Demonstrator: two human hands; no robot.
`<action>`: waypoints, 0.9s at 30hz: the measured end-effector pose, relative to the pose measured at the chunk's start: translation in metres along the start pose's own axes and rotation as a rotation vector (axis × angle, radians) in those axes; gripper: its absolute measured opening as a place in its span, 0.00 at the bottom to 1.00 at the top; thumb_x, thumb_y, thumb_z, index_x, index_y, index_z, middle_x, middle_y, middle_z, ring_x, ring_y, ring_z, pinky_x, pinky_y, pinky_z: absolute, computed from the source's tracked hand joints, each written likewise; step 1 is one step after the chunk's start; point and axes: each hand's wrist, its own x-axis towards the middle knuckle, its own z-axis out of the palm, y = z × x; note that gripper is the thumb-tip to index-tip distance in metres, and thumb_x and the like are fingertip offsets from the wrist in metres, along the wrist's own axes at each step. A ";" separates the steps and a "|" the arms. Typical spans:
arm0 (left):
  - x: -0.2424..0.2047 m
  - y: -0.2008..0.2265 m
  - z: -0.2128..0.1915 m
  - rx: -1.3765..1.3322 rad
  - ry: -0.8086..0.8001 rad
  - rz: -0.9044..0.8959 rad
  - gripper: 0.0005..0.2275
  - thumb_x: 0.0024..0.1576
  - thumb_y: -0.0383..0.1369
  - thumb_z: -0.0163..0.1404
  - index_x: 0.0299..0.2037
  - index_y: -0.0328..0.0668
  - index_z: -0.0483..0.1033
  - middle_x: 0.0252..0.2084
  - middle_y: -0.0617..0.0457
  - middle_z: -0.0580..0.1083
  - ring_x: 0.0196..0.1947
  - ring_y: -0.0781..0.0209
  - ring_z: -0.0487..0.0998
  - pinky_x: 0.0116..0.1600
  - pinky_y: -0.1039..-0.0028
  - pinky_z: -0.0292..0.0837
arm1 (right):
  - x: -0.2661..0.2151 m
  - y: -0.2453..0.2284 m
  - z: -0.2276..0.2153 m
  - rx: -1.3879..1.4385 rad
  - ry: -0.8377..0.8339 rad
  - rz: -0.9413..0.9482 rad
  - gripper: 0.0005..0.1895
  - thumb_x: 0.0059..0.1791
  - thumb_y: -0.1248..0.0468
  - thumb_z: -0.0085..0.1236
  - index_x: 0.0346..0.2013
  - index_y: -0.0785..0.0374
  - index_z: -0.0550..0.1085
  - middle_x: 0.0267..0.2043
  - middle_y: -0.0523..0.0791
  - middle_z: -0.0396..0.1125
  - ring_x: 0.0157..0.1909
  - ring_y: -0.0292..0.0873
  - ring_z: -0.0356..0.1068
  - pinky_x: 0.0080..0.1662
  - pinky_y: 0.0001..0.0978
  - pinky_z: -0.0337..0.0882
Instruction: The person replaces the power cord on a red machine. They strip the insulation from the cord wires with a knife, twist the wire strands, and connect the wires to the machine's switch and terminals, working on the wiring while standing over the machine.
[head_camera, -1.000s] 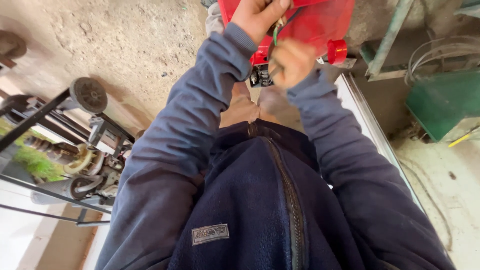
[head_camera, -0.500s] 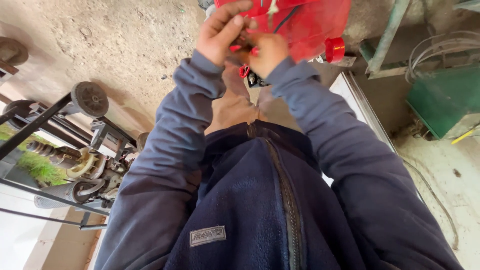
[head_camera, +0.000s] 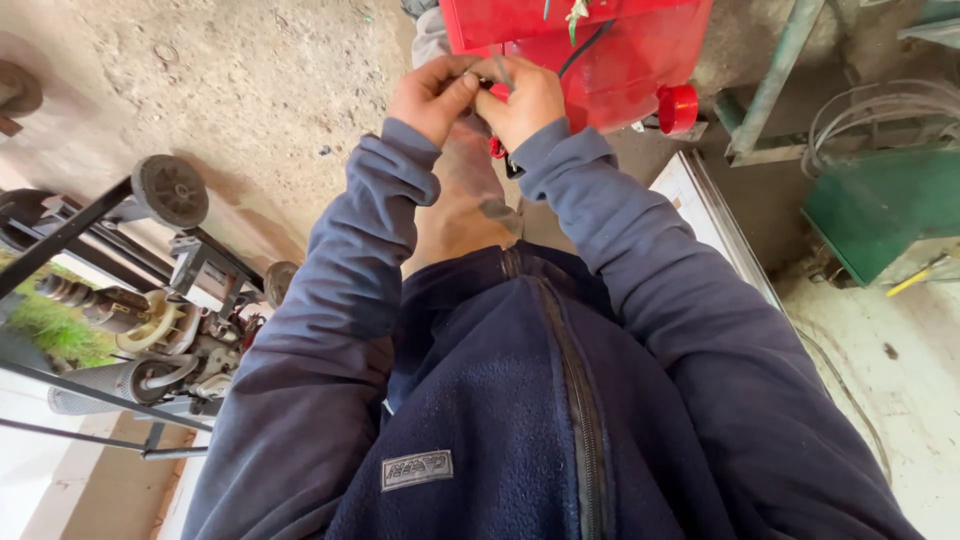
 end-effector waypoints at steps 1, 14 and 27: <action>-0.002 -0.005 0.000 -0.230 -0.022 -0.077 0.11 0.67 0.29 0.52 0.57 0.34 0.77 0.43 0.56 0.78 0.39 0.69 0.76 0.47 0.76 0.76 | -0.001 -0.005 0.000 -0.058 0.016 -0.027 0.09 0.48 0.68 0.63 0.43 0.64 0.79 0.39 0.50 0.76 0.42 0.47 0.78 0.45 0.36 0.76; -0.014 -0.120 -0.158 -0.305 0.699 -0.127 0.09 0.61 0.25 0.46 0.44 0.39 0.81 0.37 0.50 0.83 0.13 0.68 0.66 0.15 0.72 0.62 | -0.003 0.019 -0.077 -0.006 0.356 -0.109 0.11 0.57 0.63 0.62 0.52 0.66 0.78 0.49 0.46 0.75 0.49 0.40 0.75 0.52 0.35 0.75; -0.015 -0.076 -0.109 0.245 0.398 -0.073 0.10 0.62 0.28 0.54 0.52 0.37 0.77 0.46 0.46 0.82 0.44 0.54 0.83 0.49 0.68 0.79 | 0.004 0.056 -0.083 0.378 0.183 -0.069 0.02 0.57 0.73 0.56 0.44 0.70 0.74 0.39 0.42 0.71 0.40 0.34 0.67 0.45 0.28 0.68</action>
